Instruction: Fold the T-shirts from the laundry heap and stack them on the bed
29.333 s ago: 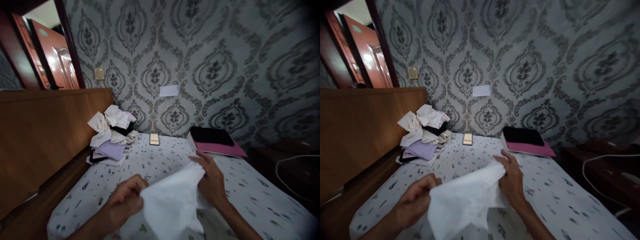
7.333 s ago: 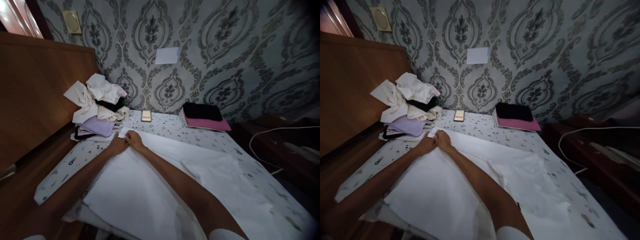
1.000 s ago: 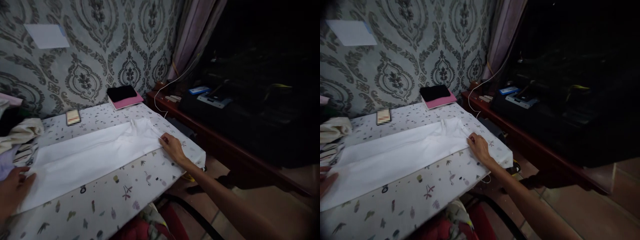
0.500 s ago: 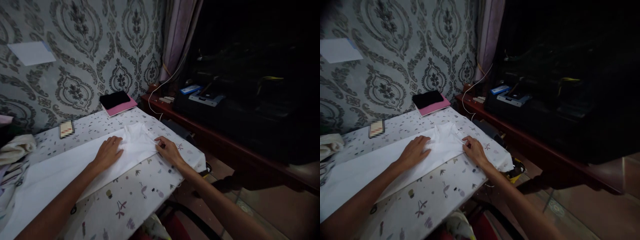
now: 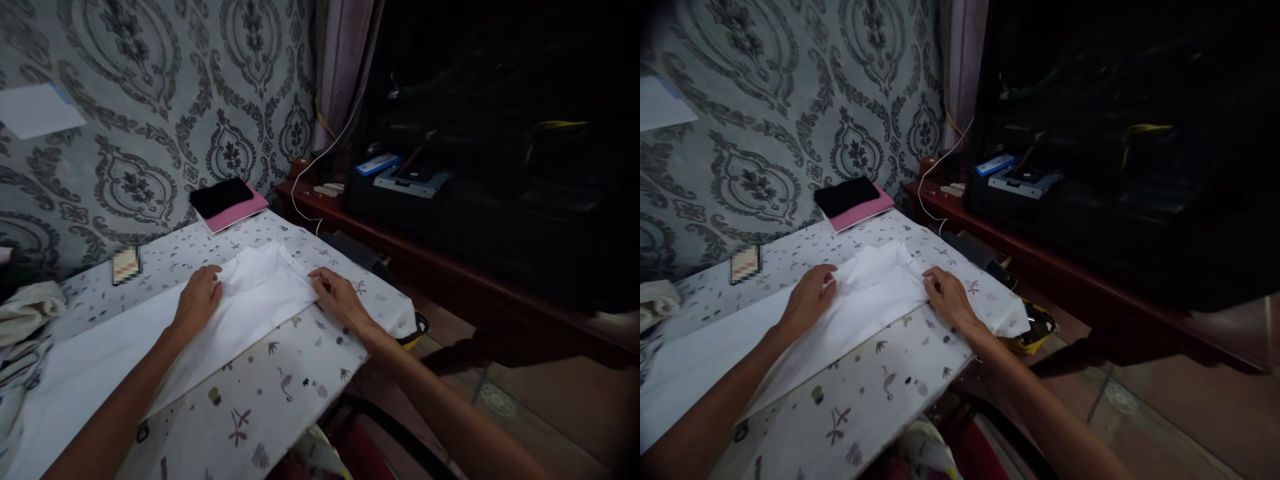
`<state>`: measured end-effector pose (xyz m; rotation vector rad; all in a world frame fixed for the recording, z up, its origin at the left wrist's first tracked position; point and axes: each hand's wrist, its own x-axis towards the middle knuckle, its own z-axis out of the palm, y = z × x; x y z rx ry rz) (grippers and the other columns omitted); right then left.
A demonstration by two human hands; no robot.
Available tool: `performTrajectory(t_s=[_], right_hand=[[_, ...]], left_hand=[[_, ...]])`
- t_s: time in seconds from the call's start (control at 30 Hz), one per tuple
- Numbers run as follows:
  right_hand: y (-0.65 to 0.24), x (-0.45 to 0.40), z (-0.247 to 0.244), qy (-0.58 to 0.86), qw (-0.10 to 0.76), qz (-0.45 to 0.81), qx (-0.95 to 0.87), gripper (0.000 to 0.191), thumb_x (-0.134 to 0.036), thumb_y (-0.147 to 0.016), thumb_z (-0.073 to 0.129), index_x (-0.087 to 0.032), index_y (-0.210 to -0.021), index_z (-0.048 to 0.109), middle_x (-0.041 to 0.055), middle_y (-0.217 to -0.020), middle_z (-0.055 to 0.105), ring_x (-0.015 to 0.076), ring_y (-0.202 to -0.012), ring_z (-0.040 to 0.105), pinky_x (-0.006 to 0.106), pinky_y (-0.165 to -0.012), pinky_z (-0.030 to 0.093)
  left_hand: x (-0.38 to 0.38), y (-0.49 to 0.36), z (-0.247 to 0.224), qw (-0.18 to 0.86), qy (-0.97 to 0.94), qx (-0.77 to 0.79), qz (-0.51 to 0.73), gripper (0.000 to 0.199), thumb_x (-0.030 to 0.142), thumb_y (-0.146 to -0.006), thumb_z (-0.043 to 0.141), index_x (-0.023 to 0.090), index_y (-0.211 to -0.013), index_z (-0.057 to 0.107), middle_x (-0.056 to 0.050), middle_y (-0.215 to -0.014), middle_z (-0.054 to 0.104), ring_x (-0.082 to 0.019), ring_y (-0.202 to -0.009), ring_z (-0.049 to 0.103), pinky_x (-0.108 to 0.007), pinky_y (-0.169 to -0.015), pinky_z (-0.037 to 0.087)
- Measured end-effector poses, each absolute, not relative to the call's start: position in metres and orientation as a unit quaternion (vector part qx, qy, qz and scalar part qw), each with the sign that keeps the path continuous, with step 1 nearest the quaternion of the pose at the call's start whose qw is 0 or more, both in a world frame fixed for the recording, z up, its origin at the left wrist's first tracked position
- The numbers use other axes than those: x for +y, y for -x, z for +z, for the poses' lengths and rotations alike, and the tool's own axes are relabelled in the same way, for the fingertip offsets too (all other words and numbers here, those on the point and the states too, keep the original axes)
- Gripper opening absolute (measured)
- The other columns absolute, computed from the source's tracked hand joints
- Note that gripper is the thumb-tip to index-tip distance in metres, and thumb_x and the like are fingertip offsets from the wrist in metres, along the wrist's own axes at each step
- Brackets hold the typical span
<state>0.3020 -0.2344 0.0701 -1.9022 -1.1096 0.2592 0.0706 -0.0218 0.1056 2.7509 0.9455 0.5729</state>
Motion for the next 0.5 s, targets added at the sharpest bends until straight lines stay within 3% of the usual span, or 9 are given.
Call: performTrajectory(t_s=[0.1,0.23,0.37,0.5], right_hand=[[-0.304,-0.237,0.068,0.762,0.480,0.100,-0.423,0.032,-0.038,-0.095,0.038,-0.022,-0.105,0.063,0.0004,-0.070,0.063,0.0180,-0.068,0.058,0.031,-0.071,0.044],[-0.305,-0.238,0.068,0.762,0.499,0.105,-0.399,0.034,-0.039,-0.098,0.034,-0.021,-0.108,0.062,0.0013,-0.074,0.067,0.0182,-0.072,0.061,0.032,-0.075,0.044],[-0.304,-0.236,0.068,0.767,0.482,0.122,-0.405,0.027,-0.038,-0.089,0.052,-0.022,-0.109,0.062,-0.0017,-0.070,0.066,0.0174,-0.067,0.059,0.030,-0.070,0.044],[-0.303,-0.235,0.066,0.771,0.450,0.120,-0.434,0.030,-0.022,-0.078,0.061,-0.024,-0.108,0.063,-0.0022,-0.076,0.066,0.0178,-0.076,0.060,0.031,-0.077,0.044]], left_hand=[[-0.042,-0.077,0.102,0.114,-0.960,0.201,0.160,0.030,0.031,-0.096,0.036,0.021,-0.117,0.056,-0.010,-0.114,0.060,-0.025,-0.108,0.056,-0.040,-0.093,0.048],[-0.052,-0.074,0.093,0.135,-0.968,0.164,0.132,0.031,0.034,-0.099,0.035,0.022,-0.119,0.055,-0.010,-0.124,0.058,-0.026,-0.115,0.055,-0.044,-0.100,0.047],[-0.050,-0.065,0.082,0.142,-0.965,0.170,0.139,0.031,0.037,-0.099,0.038,0.024,-0.122,0.055,-0.010,-0.129,0.057,-0.027,-0.122,0.053,-0.046,-0.105,0.044],[-0.049,-0.060,0.073,0.142,-0.962,0.181,0.145,0.035,0.040,-0.099,0.038,0.023,-0.124,0.055,-0.010,-0.135,0.056,-0.027,-0.127,0.051,-0.048,-0.109,0.042]])
